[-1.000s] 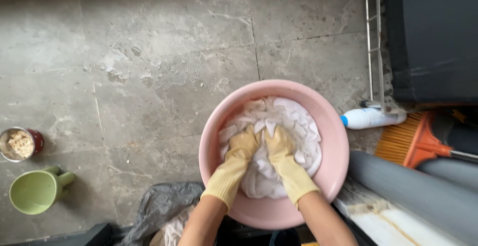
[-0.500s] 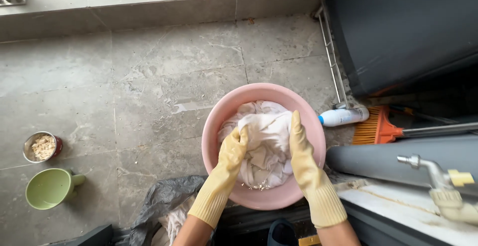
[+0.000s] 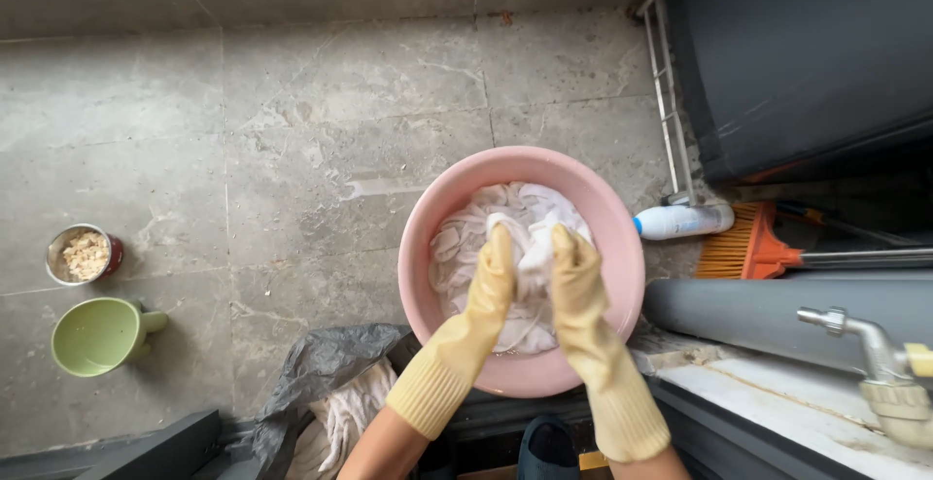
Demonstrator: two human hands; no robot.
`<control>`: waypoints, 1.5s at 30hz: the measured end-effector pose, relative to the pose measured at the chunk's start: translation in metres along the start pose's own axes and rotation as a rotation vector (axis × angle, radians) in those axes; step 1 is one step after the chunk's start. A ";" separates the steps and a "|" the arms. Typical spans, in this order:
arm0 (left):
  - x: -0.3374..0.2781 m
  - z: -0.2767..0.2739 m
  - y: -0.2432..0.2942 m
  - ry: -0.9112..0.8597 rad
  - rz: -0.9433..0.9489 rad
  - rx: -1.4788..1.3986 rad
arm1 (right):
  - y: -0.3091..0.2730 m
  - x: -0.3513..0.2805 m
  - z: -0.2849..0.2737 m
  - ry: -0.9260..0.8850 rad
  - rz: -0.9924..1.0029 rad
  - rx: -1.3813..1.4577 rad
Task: The person is hand washing white clothes in a pink basin on a balcony.
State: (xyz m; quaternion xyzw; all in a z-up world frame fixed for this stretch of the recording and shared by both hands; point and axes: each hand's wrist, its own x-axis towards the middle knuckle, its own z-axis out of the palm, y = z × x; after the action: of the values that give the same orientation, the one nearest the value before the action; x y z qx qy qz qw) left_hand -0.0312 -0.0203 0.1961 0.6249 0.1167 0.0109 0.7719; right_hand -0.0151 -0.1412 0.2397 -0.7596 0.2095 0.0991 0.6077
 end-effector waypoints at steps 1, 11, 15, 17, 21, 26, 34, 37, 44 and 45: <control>-0.003 0.003 -0.006 0.010 0.005 -0.025 | 0.011 0.004 0.010 0.022 -0.095 -0.055; 0.029 0.005 -0.095 0.264 -0.236 -0.084 | 0.090 0.074 0.051 0.102 -0.067 -0.548; 0.021 0.009 -0.102 0.215 -0.463 0.197 | 0.072 0.064 0.049 0.118 0.150 -0.460; 0.024 -0.001 -0.134 0.191 -0.266 0.160 | 0.071 0.038 0.050 0.102 0.178 -0.361; 0.028 0.007 -0.089 0.322 -0.461 0.346 | 0.082 0.068 0.047 0.079 0.186 -0.303; 0.032 0.012 -0.062 0.212 -0.393 0.221 | 0.073 0.070 0.047 0.094 0.141 -0.347; 0.028 0.012 -0.055 0.145 -0.370 0.186 | 0.101 0.057 0.024 0.125 0.061 -0.308; -0.003 0.007 -0.026 -0.012 -0.477 0.026 | 0.100 0.043 0.004 0.105 0.107 -0.395; 0.017 -0.059 -0.029 0.342 -0.262 0.235 | -0.006 0.064 -0.059 0.152 0.108 -0.540; 0.017 -0.060 -0.003 0.339 -0.259 0.234 | -0.023 0.055 -0.063 0.155 0.106 -0.538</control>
State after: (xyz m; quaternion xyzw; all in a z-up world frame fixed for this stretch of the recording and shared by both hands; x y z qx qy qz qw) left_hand -0.0271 0.0398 0.1787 0.6792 0.3242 0.0032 0.6584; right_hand 0.0374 -0.2085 0.2527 -0.8869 0.2610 0.1243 0.3602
